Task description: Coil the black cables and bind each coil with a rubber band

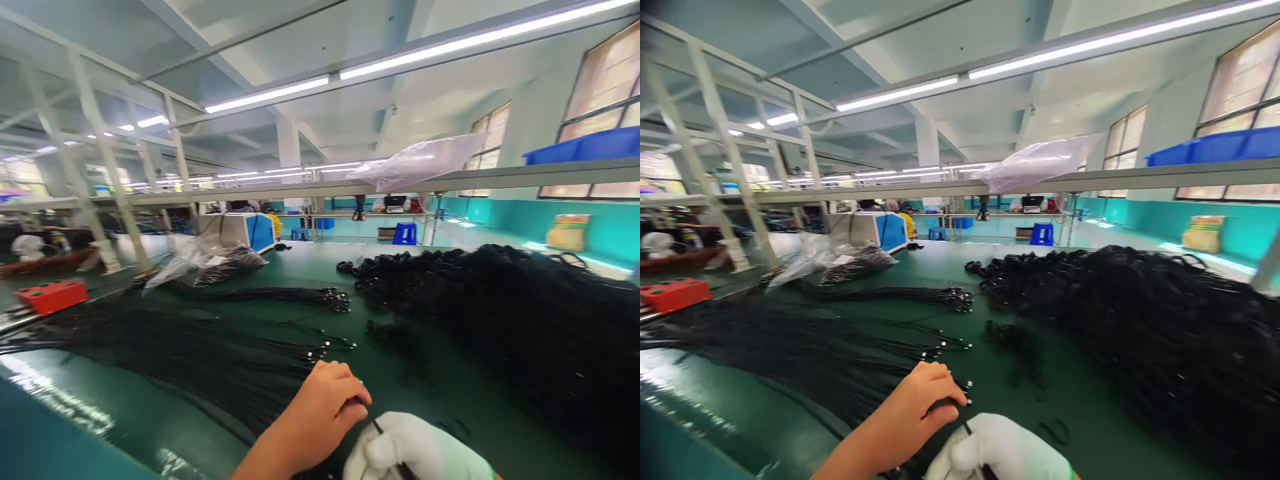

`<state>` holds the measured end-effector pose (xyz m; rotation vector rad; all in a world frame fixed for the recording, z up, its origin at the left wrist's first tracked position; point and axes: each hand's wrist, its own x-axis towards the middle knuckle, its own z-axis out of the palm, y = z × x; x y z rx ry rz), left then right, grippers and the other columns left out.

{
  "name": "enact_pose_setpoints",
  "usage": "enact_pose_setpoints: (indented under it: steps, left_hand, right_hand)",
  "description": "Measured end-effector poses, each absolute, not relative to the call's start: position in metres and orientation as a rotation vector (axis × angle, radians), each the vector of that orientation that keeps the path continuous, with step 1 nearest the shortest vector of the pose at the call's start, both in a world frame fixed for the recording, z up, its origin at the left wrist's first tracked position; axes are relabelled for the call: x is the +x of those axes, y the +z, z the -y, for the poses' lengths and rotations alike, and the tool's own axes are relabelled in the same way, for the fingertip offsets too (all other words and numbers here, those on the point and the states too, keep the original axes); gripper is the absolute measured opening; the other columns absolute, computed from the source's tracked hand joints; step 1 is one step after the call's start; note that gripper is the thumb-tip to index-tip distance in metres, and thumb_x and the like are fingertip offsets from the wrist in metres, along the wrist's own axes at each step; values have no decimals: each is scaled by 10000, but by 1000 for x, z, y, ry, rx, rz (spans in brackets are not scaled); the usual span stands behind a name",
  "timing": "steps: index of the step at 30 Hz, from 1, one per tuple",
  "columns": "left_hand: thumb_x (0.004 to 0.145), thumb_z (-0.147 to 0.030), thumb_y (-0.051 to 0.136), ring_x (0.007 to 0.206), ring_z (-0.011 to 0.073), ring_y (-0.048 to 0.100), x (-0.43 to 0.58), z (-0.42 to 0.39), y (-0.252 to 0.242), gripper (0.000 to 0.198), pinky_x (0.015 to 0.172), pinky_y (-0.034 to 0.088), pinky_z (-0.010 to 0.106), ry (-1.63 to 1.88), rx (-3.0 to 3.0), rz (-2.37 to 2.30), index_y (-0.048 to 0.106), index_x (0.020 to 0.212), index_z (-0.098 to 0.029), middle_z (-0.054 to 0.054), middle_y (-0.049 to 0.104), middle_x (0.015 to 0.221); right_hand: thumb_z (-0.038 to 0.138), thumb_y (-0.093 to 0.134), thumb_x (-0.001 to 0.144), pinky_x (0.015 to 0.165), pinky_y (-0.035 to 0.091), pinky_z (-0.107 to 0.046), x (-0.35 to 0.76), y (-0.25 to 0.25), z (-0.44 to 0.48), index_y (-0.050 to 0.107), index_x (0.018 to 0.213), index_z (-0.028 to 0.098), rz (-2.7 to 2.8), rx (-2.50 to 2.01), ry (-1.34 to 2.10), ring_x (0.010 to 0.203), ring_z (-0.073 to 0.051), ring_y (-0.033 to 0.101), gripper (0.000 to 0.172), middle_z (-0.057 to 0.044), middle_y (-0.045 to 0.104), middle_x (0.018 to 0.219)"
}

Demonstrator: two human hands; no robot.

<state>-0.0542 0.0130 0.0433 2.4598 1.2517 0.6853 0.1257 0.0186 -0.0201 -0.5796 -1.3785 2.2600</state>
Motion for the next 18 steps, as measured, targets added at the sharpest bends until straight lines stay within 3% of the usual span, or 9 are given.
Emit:
enact_pose_setpoints:
  steps: [5,9,12,15,18]
  left_hand:
    - [804,-120,551,833,145,554,-34,-35,56,203,839,382,264,689,2395,-1049,709,762,-241,-14,619,812]
    - [812,-161,555,885,167,549,-20,-55,53,179,850,392,275,761,2431,-1031,714,797,-241,2,622,843]
    - [878,-213,475,893,176,573,-15,-65,35,240,830,419,278,693,2492,-1057,702,938,-264,11,660,903]
    - [918,-245,396,793,176,620,-19,-62,6,289,724,460,252,677,2552,-1298,684,934,-255,15,694,869]
    - [885,-254,456,724,171,650,-25,-40,-20,234,663,478,217,811,2660,-1485,687,861,-285,9,707,836]
  right_hand:
    - [346,549,726,568,427,-200,131,-40,-33,689,900,-3,1132,-462,2401,658,-152,643,415,-145,698,786]
    - [298,663,651,607,444,-211,133,-38,-36,677,909,-36,1134,-300,2339,636,-139,637,422,-133,688,732]
    - [392,693,666,604,450,-249,143,-28,-37,658,871,14,1068,-233,2284,649,-165,642,431,-129,683,745]
    - [449,724,663,575,443,-277,166,-6,-42,578,903,127,875,-131,2175,584,-135,575,427,-26,625,708]
    - [314,727,710,517,351,-200,186,17,-51,476,770,175,654,17,2054,521,-65,400,293,68,428,619]
